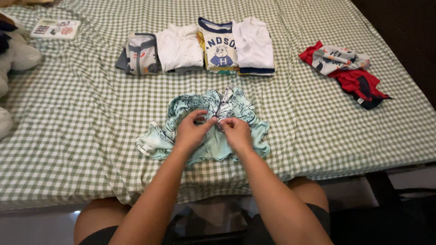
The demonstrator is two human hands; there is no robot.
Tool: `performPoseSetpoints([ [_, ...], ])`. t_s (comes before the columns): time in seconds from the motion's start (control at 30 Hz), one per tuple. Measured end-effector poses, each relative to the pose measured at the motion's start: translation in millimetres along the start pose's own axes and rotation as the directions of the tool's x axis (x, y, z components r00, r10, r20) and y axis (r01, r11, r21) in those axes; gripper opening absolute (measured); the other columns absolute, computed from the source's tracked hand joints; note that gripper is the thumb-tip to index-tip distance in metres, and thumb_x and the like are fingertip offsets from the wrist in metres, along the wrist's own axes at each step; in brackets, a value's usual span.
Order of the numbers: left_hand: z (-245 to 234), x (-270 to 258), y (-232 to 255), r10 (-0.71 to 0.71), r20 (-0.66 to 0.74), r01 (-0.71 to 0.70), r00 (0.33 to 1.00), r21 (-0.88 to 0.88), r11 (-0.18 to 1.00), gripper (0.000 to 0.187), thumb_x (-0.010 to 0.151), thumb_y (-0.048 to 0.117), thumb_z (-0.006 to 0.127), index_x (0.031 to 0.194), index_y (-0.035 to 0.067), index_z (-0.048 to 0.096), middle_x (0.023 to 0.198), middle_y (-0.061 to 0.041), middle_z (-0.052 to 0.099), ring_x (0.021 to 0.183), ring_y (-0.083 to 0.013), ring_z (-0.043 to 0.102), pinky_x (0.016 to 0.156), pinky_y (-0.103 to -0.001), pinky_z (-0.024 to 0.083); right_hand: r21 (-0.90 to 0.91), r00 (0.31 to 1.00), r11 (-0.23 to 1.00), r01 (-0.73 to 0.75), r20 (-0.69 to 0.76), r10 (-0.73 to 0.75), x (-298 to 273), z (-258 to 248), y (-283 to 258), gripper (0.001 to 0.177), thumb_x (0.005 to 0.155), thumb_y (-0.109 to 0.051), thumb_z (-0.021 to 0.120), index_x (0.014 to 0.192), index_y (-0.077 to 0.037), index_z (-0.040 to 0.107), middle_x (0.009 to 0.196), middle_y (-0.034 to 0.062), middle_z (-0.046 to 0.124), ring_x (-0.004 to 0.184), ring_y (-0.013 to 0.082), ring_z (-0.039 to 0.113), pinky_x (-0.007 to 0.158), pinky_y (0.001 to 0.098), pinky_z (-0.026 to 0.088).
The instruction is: The person folds several small garments on a bed, including a white shirt, a patterned light-blue shirt, and a red shirt. They then place the folded items into a white drawer unit.
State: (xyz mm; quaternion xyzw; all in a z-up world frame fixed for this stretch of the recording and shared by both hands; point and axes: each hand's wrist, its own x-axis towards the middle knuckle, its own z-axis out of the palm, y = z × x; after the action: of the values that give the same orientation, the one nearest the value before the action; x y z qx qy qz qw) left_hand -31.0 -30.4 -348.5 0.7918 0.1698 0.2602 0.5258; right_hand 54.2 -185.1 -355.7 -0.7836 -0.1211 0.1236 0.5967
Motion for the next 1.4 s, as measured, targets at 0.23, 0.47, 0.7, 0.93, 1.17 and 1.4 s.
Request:
performPoseSetpoints([
  [0.23, 15, 10, -31, -0.361, 0.081, 0.367, 0.929, -0.319, 0.874, 0.021, 0.098, 0.024, 0.066, 0.11, 0.008, 0.072, 0.07, 0.005, 0.06, 0.057, -0.0078, 0.048, 0.05, -0.025, 0.039, 0.17, 1.0, 0.986, 0.0, 0.027, -0.005, 8, -2, 17, 0.014, 0.092, -0.013, 0.074, 0.101, -0.002, 0.076, 0.087, 0.0034, 0.076, 0.077, 0.0099, 0.067, 0.071, 0.0245, 0.053],
  [0.47, -7, 10, -31, -0.425, 0.246, 0.49, 0.871, -0.475, 0.731, 0.028, 0.097, 0.028, 0.061, 0.122, 0.018, 0.069, 0.063, 0.006, 0.049, 0.05, -0.0054, 0.042, 0.044, -0.023, 0.035, 0.339, 0.991, 0.935, -0.103, 0.118, 0.066, 32, 1, 45, 0.014, 0.093, -0.01, 0.073, 0.103, 0.001, 0.074, 0.091, 0.0044, 0.074, 0.08, 0.0098, 0.067, 0.076, 0.0234, 0.053],
  [0.7, -21, 7, -22, -0.489, 0.261, 0.534, 0.832, -0.615, 0.58, 0.021, 0.1, 0.03, 0.066, 0.11, 0.012, 0.066, 0.075, 0.005, 0.058, 0.061, -0.0081, 0.054, 0.053, -0.025, 0.046, 0.345, 0.977, 0.923, -0.173, 0.18, 0.116, 32, -9, 37, 0.015, 0.092, -0.009, 0.073, 0.103, 0.001, 0.074, 0.093, 0.0046, 0.076, 0.084, 0.0109, 0.07, 0.08, 0.0248, 0.055],
  [0.93, -13, 7, -31, -0.441, 0.239, 0.49, 0.865, -0.592, 0.64, 0.02, 0.099, 0.028, 0.065, 0.111, 0.012, 0.064, 0.085, 0.001, 0.065, 0.069, -0.0128, 0.061, 0.06, -0.029, 0.053, 0.399, 0.926, 0.859, -0.321, 0.321, 0.197, 34, -31, 30, 0.017, 0.093, -0.013, 0.071, 0.106, -0.002, 0.074, 0.097, 0.0049, 0.076, 0.088, 0.0124, 0.07, 0.085, 0.026, 0.056],
  [1.17, -20, -5, -21, -0.349, 0.281, 0.448, 0.894, -0.556, 0.7, 0.033, 0.086, 0.011, 0.076, 0.115, 0.006, 0.062, 0.094, -0.002, 0.072, 0.081, -0.0142, 0.071, 0.076, -0.03, 0.061, 0.321, 0.954, 0.921, -0.22, 0.269, 0.134, 26, -23, 26, 0.015, 0.093, -0.011, 0.073, 0.104, -0.001, 0.074, 0.097, 0.0049, 0.076, 0.089, 0.0117, 0.07, 0.086, 0.0259, 0.056],
  [1.4, -13, -13, -23, -0.28, 0.267, 0.376, 0.922, -0.444, 0.813, 0.012, 0.088, 0.01, 0.075, 0.097, 0.002, 0.072, 0.077, 0.002, 0.069, 0.066, -0.0068, 0.059, 0.062, -0.022, 0.048, 0.28, 0.962, 0.947, -0.156, 0.259, 0.082, 17, -18, 24, 0.014, 0.093, -0.01, 0.072, 0.103, 0.0, 0.073, 0.095, 0.0044, 0.075, 0.087, 0.0108, 0.069, 0.084, 0.0248, 0.055],
])
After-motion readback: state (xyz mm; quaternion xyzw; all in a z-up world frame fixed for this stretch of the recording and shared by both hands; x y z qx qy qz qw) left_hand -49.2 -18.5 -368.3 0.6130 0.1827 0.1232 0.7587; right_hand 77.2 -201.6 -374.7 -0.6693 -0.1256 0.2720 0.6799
